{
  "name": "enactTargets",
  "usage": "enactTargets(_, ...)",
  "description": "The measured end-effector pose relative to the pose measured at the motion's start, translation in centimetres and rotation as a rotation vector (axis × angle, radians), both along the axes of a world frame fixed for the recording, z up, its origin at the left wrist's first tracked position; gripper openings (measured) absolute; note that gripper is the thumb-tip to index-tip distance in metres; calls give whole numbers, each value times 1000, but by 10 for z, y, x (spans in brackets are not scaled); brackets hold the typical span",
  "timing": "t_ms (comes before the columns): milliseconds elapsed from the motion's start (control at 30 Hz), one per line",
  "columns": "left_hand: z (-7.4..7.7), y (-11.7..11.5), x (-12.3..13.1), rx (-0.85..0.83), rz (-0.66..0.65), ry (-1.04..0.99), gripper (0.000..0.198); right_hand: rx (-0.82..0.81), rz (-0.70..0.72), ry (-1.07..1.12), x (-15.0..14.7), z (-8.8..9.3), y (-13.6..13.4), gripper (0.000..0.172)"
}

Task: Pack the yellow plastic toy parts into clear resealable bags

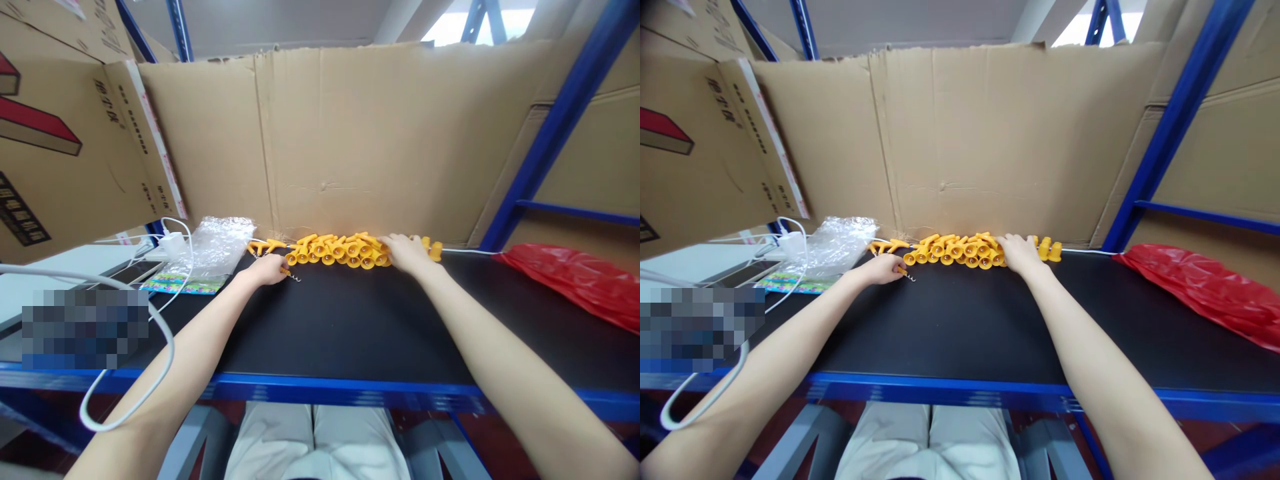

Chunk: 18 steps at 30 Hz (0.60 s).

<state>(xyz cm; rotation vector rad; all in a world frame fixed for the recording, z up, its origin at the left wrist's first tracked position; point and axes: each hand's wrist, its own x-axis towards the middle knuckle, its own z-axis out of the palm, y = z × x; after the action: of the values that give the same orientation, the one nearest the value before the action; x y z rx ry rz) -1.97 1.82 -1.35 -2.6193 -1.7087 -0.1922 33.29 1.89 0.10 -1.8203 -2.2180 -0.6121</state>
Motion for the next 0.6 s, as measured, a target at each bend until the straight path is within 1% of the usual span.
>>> enactTargets(100,1,1,-2,59,24,32,33,-42,1,29,3,-4,3,53)
enactTargets(200,-1,3,-6,112,57,56,46,-55,4,67,4,-6,4,56)
enactTargets(300,-3,5,-9,36,57,62,55,-74,1,100,5,-8,6,57)
enactTargets(400,-2,3,-9,-42,71,62,50,-94,-1,118,6,-11,9,60)
enactTargets(500,2,-2,-5,-51,89,38,41,-95,12,154,8,-15,12,65)
enactTargets(600,6,-7,0,-59,74,15,36,-110,60,206,10,-16,14,69)
